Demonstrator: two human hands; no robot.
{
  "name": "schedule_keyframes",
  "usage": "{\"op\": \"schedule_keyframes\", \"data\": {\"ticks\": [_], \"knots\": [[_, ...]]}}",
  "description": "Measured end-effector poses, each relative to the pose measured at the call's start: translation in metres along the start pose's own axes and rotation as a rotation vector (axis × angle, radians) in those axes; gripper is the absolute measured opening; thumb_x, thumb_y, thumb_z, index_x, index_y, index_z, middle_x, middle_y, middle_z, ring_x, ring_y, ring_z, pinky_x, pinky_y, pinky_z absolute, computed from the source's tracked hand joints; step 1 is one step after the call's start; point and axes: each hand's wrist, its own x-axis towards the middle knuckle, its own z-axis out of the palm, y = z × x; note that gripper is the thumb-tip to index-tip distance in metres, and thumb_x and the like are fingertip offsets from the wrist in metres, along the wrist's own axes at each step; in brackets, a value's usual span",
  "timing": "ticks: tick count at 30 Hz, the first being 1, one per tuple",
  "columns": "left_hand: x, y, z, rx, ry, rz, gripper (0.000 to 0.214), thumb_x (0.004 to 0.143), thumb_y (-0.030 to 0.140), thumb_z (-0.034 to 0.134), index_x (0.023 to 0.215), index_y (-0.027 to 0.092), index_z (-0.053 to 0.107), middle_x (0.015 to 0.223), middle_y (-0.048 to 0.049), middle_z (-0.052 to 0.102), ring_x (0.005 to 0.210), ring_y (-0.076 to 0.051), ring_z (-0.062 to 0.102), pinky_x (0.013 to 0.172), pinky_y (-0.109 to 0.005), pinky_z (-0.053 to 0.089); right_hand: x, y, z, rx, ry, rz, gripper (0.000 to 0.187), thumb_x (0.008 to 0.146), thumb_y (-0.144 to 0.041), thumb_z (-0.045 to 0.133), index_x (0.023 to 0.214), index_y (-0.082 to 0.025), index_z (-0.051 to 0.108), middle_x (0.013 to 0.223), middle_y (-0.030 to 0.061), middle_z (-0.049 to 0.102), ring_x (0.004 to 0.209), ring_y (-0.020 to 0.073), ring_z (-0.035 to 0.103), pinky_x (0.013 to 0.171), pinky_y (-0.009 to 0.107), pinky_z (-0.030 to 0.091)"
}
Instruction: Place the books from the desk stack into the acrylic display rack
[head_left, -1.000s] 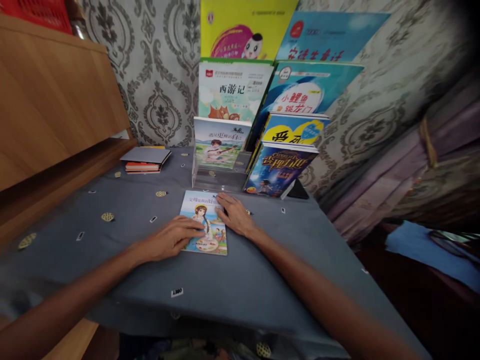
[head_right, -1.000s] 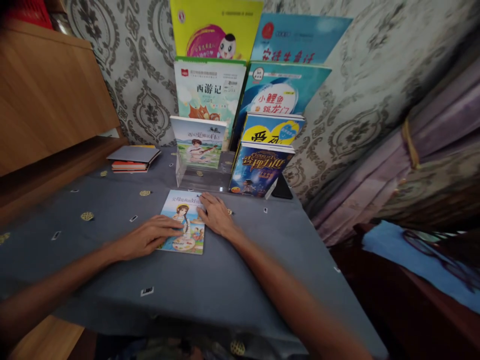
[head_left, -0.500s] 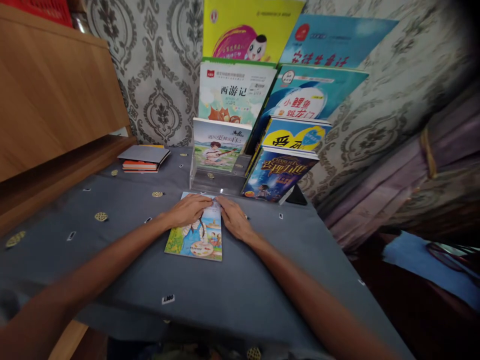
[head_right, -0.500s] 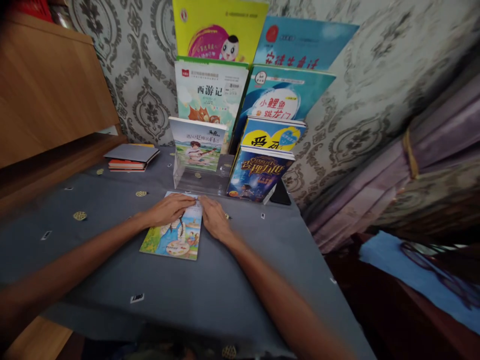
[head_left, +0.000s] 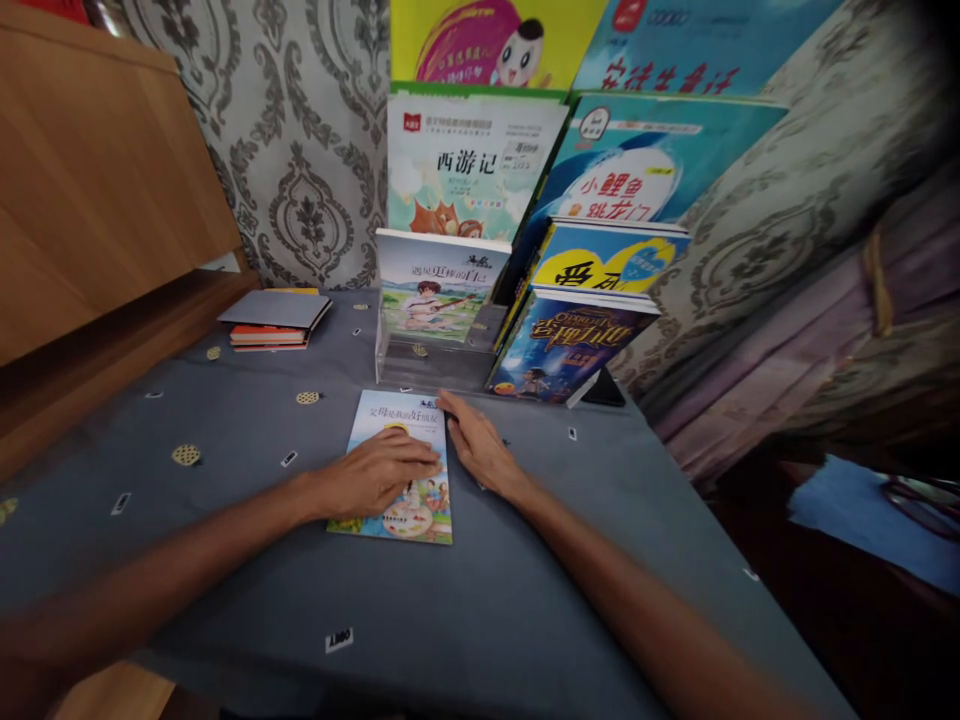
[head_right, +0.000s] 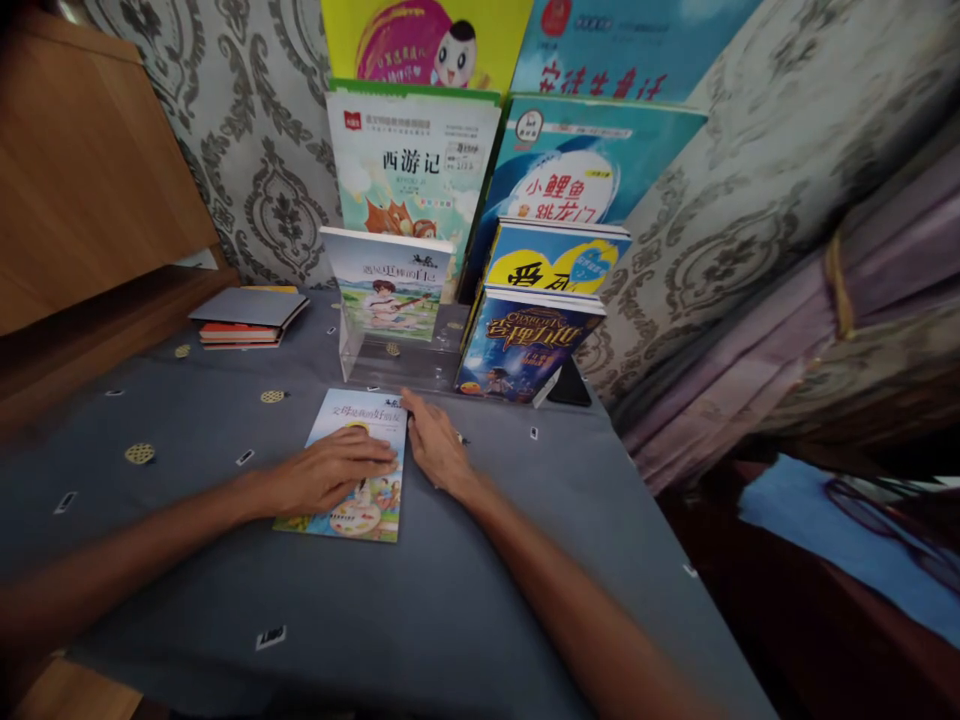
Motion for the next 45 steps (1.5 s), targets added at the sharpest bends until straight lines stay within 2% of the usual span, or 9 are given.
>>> {"op": "schedule_keyframes", "data": {"ticks": [5,13,18,23,27,31,36,40,45], "knots": [[0.005,-0.008,0.001,0.040,-0.001,-0.070,0.040,0.099,0.014,0.038,0.132,0.021,0.061,0.134,-0.0093,0.065,0.126,-0.021,0.058,0.109,-0.041,0.042,-0.001,-0.003,-0.001,0.000,-0.015,0.002,0.057,0.097,-0.015,0.035,0.153,-0.023,0.032,0.136,0.0106,0.064,0.130,0.0245,0.056,0.110,0.051,0.043],[-0.010,-0.057,-0.003,0.182,0.096,-0.349,0.038,0.102,0.024,0.039,0.132,0.016,0.061,0.137,-0.0126,0.064,0.127,-0.025,0.057,0.107,-0.046,0.044,0.004,-0.022,-0.002,-0.179,-0.070,-0.040,0.044,0.100,-0.020,0.037,0.142,-0.018,0.047,0.139,0.0165,0.061,0.134,0.0253,0.052,0.117,0.054,0.033],[-0.017,-0.063,-0.001,0.161,0.153,-0.355,0.039,0.102,0.022,0.037,0.132,0.015,0.061,0.136,-0.0134,0.064,0.127,-0.023,0.058,0.107,-0.043,0.044,0.021,-0.027,0.000,-0.178,-0.151,-0.122,0.044,0.100,-0.019,0.038,0.143,-0.018,0.047,0.138,0.0147,0.063,0.130,0.0232,0.058,0.118,0.054,0.031],[-0.016,-0.062,-0.001,0.126,0.157,-0.360,0.040,0.102,0.022,0.037,0.134,0.018,0.060,0.136,-0.0117,0.064,0.128,-0.023,0.057,0.108,-0.045,0.043,0.027,-0.009,0.002,-0.140,-0.130,-0.099,0.043,0.099,-0.020,0.040,0.140,-0.020,0.051,0.138,0.0135,0.063,0.128,0.0243,0.060,0.118,0.055,0.033],[-0.017,-0.063,0.000,0.103,0.173,-0.361,0.039,0.102,0.022,0.038,0.134,0.021,0.060,0.137,-0.0095,0.064,0.131,-0.023,0.054,0.109,-0.045,0.043,0.015,-0.003,0.000,-0.131,-0.094,-0.105,0.042,0.099,-0.022,0.041,0.140,-0.018,0.052,0.139,0.0153,0.063,0.133,0.0261,0.056,0.118,0.055,0.036],[-0.018,-0.063,0.001,0.097,0.190,-0.378,0.038,0.102,0.023,0.040,0.132,0.019,0.061,0.136,-0.0103,0.064,0.130,-0.024,0.055,0.108,-0.046,0.043,-0.008,-0.014,-0.007,-0.123,-0.062,-0.151,0.040,0.100,-0.023,0.043,0.137,-0.017,0.055,0.134,0.0159,0.066,0.130,0.0282,0.059,0.114,0.056,0.042],[-0.018,-0.062,0.000,0.085,0.189,-0.383,0.038,0.102,0.023,0.040,0.133,0.020,0.061,0.137,-0.0098,0.064,0.131,-0.023,0.054,0.109,-0.045,0.043,-0.047,-0.040,-0.016,-0.073,-0.018,-0.217,0.043,0.098,-0.019,0.047,0.141,-0.024,0.054,0.124,0.0119,0.072,0.119,0.0284,0.067,0.108,0.057,0.049],[-0.018,-0.063,-0.001,0.086,0.177,-0.369,0.038,0.101,0.021,0.039,0.133,0.022,0.061,0.137,-0.0087,0.064,0.131,-0.023,0.055,0.109,-0.046,0.042,-0.072,-0.068,-0.021,0.029,0.021,-0.316,0.051,0.096,-0.012,0.049,0.144,-0.030,0.049,0.108,0.0069,0.078,0.097,0.0228,0.075,0.103,0.052,0.054],[-0.018,-0.065,-0.001,0.112,0.168,-0.360,0.039,0.101,0.021,0.038,0.134,0.021,0.061,0.137,-0.0090,0.064,0.131,-0.022,0.055,0.109,-0.046,0.043,-0.076,-0.092,-0.020,0.129,-0.055,-0.420,0.043,0.096,-0.012,0.050,0.137,-0.024,0.054,0.103,0.0066,0.078,0.100,0.0194,0.073,0.097,0.040,0.058]]}}
